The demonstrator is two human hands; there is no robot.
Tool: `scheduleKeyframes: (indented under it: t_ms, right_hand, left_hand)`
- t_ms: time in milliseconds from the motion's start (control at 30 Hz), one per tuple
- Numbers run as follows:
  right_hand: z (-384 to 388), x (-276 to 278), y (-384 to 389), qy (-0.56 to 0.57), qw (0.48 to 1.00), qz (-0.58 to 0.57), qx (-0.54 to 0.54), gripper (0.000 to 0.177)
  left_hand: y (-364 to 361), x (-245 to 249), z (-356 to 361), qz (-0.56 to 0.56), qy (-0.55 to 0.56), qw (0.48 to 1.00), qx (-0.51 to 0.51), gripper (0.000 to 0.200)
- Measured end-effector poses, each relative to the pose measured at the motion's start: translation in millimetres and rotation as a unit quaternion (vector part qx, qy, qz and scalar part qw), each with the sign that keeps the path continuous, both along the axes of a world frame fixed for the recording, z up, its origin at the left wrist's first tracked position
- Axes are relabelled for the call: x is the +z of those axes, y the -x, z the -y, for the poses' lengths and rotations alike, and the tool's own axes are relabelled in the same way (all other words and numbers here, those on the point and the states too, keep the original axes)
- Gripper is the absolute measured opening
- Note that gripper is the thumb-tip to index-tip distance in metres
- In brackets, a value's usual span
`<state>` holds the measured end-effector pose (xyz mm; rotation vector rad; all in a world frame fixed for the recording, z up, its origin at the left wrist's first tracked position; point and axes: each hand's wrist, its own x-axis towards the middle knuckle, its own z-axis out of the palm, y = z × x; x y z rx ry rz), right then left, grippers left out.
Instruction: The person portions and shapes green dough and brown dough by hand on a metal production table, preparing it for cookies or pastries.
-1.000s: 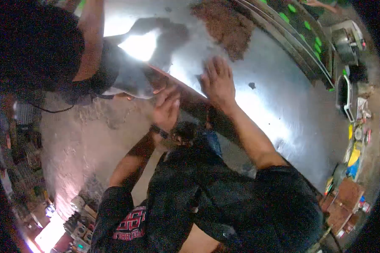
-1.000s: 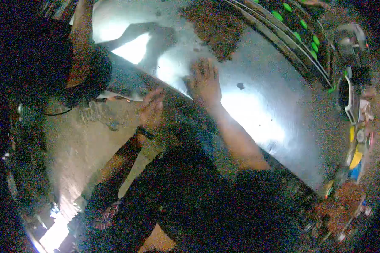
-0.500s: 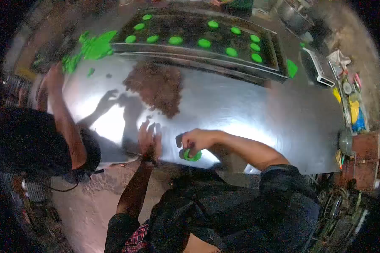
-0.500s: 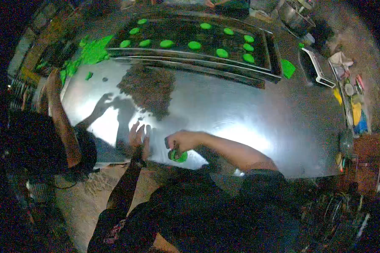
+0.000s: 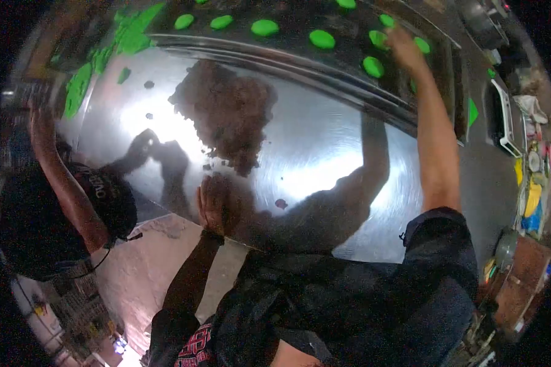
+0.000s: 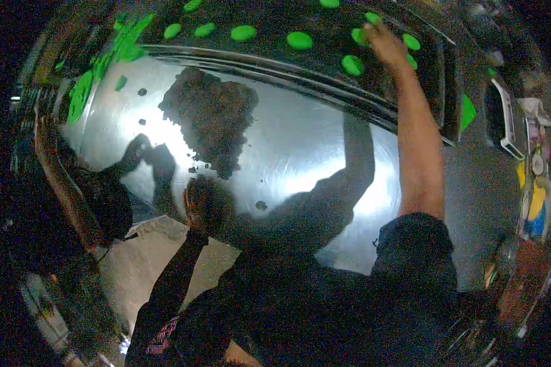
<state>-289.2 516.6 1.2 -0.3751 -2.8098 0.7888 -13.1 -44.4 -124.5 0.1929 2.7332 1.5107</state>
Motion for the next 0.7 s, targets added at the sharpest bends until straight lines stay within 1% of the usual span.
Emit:
scheduleKeyframes:
  t_ms: [33, 67, 100, 133, 167, 200, 267, 300, 400, 433, 467, 533, 600, 633, 700]
  right_hand:
    - [8, 13, -4, -0.008, 0.994, -0.107, 0.017, 0.050]
    - [21, 33, -19, -0.015, 0.976, -0.213, 0.035, 0.050]
    - [47, 56, -34, 0.034, 0.968, -0.249, 0.016, 0.048]
    - [74, 74, -48, 0.086, 0.955, -0.285, 0.000, 0.047]
    - [91, 81, -55, 0.112, 0.941, -0.317, 0.030, 0.043]
    - [108, 86, -60, 0.137, 0.925, -0.349, 0.062, 0.038]
    - [144, 91, -75, 0.305, 0.908, -0.273, 0.088, 0.031]
    - [161, 87, -81, 0.320, 0.906, -0.250, 0.118, 0.030]
    - [221, 74, -99, 0.388, 0.887, -0.168, 0.186, 0.027]
    - [243, 69, -102, 0.390, 0.879, -0.136, 0.237, 0.028]
    - [266, 66, -105, 0.389, 0.870, -0.103, 0.284, 0.029]
    - [315, 63, -110, 0.370, 0.881, -0.019, 0.293, 0.032]
    - [364, 67, -114, 0.415, 0.846, 0.110, 0.317, 0.033]
    - [387, 65, -117, 0.414, 0.843, 0.129, 0.318, 0.034]
    - [428, 64, -113, 0.411, 0.836, 0.164, 0.325, 0.037]
  left_hand:
    - [2, 4, -7, 0.010, -0.011, 1.000, 0.004, 0.057]
    - [2, 10, -11, -0.014, 0.058, 0.998, -0.007, 0.057]
    - [1, 16, -16, -0.039, 0.125, 0.991, -0.017, 0.057]
    - [1, 27, -15, -0.095, 0.272, 0.957, -0.040, 0.057]
    - [0, 36, -15, -0.145, 0.415, 0.897, -0.059, 0.056]
    - [-2, 43, -15, -0.146, 0.382, 0.911, -0.057, 0.055]
    - [-4, 58, -16, -0.159, 0.314, 0.934, -0.055, 0.054]
    - [-4, 65, -14, -0.139, 0.299, 0.942, -0.064, 0.052]
    - [-5, 58, -8, -0.151, 0.287, 0.944, -0.069, 0.053]
    - [-6, 59, -9, -0.111, 0.287, 0.949, -0.066, 0.052]
    - [-8, 64, -7, -0.108, 0.266, 0.956, -0.060, 0.051]
    - [-11, 66, -2, -0.107, 0.232, 0.965, -0.064, 0.046]
    - [-12, 65, 10, -0.100, 0.154, 0.980, -0.078, 0.040]
    - [-14, 66, 19, -0.119, 0.117, 0.983, -0.081, 0.037]
    - [-20, 75, 48, -0.153, 0.090, 0.982, -0.063, 0.036]
